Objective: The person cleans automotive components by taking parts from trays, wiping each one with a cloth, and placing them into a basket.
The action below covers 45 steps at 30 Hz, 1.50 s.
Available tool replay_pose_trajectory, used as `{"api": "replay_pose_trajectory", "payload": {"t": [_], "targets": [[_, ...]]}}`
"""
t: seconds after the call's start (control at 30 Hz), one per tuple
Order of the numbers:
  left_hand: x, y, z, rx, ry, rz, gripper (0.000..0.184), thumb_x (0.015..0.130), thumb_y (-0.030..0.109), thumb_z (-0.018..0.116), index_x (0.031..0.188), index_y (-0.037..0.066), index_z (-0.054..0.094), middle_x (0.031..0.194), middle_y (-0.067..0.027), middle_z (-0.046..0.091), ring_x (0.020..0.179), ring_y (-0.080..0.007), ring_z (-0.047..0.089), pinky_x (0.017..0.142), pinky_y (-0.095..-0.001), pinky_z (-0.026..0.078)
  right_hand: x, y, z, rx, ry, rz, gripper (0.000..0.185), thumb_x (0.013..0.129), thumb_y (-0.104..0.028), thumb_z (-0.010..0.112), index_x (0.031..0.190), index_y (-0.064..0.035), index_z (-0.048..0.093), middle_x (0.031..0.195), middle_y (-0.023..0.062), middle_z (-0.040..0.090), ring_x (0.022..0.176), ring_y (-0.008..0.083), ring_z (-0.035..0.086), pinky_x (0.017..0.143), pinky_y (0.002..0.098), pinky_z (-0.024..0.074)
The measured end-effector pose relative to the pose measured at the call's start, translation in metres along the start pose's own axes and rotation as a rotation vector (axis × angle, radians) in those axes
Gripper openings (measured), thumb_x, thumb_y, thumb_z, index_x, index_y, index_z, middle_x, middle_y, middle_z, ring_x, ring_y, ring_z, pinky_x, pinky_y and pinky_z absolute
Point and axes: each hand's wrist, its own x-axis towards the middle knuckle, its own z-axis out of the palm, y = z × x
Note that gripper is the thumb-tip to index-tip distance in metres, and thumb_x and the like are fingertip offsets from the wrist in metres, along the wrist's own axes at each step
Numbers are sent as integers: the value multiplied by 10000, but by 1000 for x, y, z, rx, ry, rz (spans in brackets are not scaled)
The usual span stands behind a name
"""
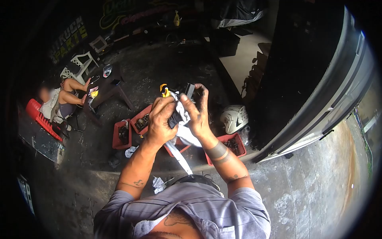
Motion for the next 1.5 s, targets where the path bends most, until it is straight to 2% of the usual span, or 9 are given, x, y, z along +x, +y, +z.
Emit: {"api": "replay_pose_trajectory", "payload": {"t": [0.17, 0.37, 0.6, 0.7, 0.77, 0.87, 0.9, 1.1, 1.5], "targets": [[2, -5, -14, 9, -78, 92, 530, 504, -27, 697, 1024, 36, 612, 992, -114, 589, 867, -306, 559, 769, -388, 462, 16, -13, 3, 637, -13, 529, 299, 867, -115, 564, 1133, 4, 500, 1017, 121, 618, 910, 180, 600, 818, 282, 484], [-6, -1, -2, 59, 92, -82, 507, 538, -43, 647, 1041, -11, 597, 984, -153, 596, 898, -318, 598, 798, -365, 492, 6, -15, 23, 642, 179, 233, 197, 900, -87, 482, 1067, 18, 496, 1048, 107, 546, 993, 186, 533, 879, 286, 415], [-10, 0, 5, -158, 75, -207, 305, 587, -54, 621, 887, -13, 586, 854, -129, 548, 816, -301, 554, 725, -352, 450, 9, 4, 14, -229, 83, -474, 198, 862, 6, 511, 1060, 11, 528, 1010, 192, 515, 856, 278, 549, 775, 352, 478], [-17, 0, -1, -492, 58, -349, 260, 627, 22, 641, 878, -13, 584, 860, -102, 554, 805, -213, 564, 714, -318, 447, 15, -8, 22, 464, 126, -151, 147, 867, -38, 515, 993, 32, 486, 929, 83, 507, 850, 133, 488, 817, 281, 420], [-17, 5, -4, -558, 49, -320, 264, 625, 61, 645, 869, -15, 577, 861, -84, 554, 800, -183, 558, 712, -303, 443, 16, -4, 13, -53, 134, -272, 141, 877, -62, 528, 971, 39, 505, 961, 92, 526, 868, 153, 523, 823, 298, 443], [-33, 5, -14, -849, 46, -421, 327, 581, 53, 644, 891, -24, 575, 910, -94, 566, 817, -166, 556, 731, -299, 442, 19, -4, 19, 108, 251, -87, 159, 881, -92, 529, 1003, 11, 528, 964, 91, 547, 848, 161, 544, 794, 297, 460], [-38, 2, -15, -957, 145, -398, 372, 598, 40, 641, 959, -18, 571, 943, -108, 575, 855, -176, 572, 767, -316, 461, 20, -7, 15, 931, 300, 223, 180, 871, -87, 533, 1035, -16, 512, 997, 103, 537, 840, 174, 541, 794, 337, 465], [-54, -16, -58, -833, 492, -885, 374, 741, -3, 615, 1102, -48, 530, 996, -138, 603, 900, -234, 605, 851, -352, 466, 6, -96, -28, 1020, -137, 93, 382, 739, -279, 616, 958, -27, 430, 874, 138, 456, 775, 170, 486, 746, 305, 459], [-57, -29, -67, -912, 426, -705, 527, 837, 92, 547, 1319, 2, 353, 1216, -130, 503, 1107, -285, 509, 966, -440, 395, 13, -134, -33, 1281, -145, 6, 392, 799, -243, 660, 1083, -115, 422, 843, 107, 555, 610, 238, 529, 555, 405, 417]]}}
